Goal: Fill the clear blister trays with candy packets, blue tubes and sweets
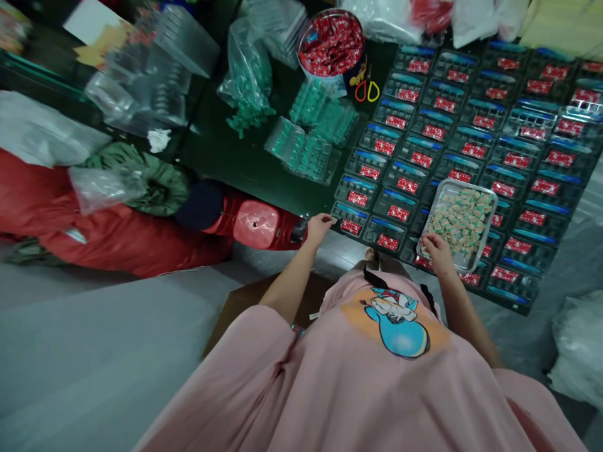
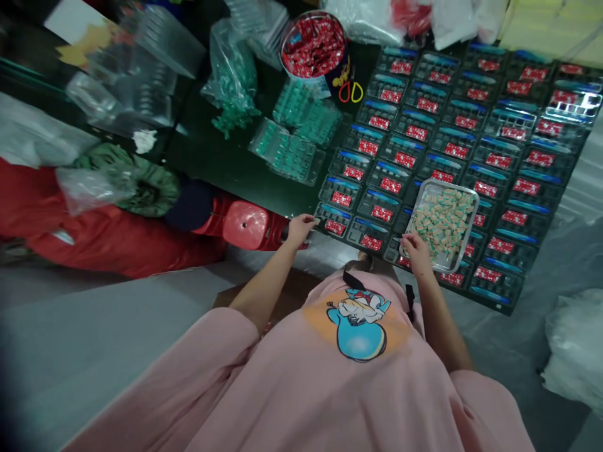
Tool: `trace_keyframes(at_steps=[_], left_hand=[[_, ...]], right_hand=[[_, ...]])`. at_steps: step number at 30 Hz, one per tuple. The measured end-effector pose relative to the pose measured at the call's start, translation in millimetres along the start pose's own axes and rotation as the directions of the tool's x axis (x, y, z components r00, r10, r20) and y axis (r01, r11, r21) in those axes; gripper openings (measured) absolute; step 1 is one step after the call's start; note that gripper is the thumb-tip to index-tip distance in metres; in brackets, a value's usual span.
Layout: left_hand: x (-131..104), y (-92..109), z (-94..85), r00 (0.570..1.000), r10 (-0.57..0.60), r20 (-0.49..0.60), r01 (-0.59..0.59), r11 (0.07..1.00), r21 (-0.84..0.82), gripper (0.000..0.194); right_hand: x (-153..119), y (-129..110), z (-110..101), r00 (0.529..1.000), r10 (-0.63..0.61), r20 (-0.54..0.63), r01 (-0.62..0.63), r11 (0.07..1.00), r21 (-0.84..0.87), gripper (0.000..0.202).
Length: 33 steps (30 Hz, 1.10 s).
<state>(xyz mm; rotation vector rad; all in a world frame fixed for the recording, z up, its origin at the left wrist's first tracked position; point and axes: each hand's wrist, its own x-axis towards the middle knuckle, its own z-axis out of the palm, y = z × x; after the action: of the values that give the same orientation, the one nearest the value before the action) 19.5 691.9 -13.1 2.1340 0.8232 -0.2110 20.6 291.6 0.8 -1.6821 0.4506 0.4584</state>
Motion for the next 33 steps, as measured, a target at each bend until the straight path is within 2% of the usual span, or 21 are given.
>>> trace_keyframes(at_steps=[4,11,15,20,25,29,33], left_hand=[[12,-6,4.1,0.998,0.040,0.056,-0.045,0.994,0.095,0.016],[18,-9,8.8,0.995,0.045,0.092,-0.065,0.971,0.230,0.015],[15,-8,12.3,0.995,0.072,0.071,-0.089,0.957,0.275,0.015],[10,-6,14.9,0.984,0.171,0.052,-0.178,0.929,0.325,0.012],[7,-6,13.4,0.987,0.144,0.076,-0.162,0.923,0.350,0.016],[9,-9,14.5,0.990,0.128,0.053,-0.139,0.925,0.353,0.020],[9,-12,16.3,0.982,0.175,0.067,-0.187,0.902,0.389,0.012]], right_hand=[[-5,0,4,1.000,-0.003,-0.022,0.003,1.000,0.019,0.043],[-8,2,3,0.997,0.007,-0.077,-0.002,0.998,0.061,0.041],[-8,1,3,0.996,0.007,-0.084,-0.004,0.999,0.037,0.042],[-8,-1,1,0.995,0.006,-0.098,-0.003,0.999,0.034,0.039],[-9,-1,-1,0.992,-0.001,-0.126,0.005,1.000,0.028,0.040],[-12,-1,-1,0.990,0.002,-0.138,0.003,0.999,0.038,0.039],[-15,2,-2,0.989,-0.026,-0.149,0.025,1.000,-0.007,0.037]])
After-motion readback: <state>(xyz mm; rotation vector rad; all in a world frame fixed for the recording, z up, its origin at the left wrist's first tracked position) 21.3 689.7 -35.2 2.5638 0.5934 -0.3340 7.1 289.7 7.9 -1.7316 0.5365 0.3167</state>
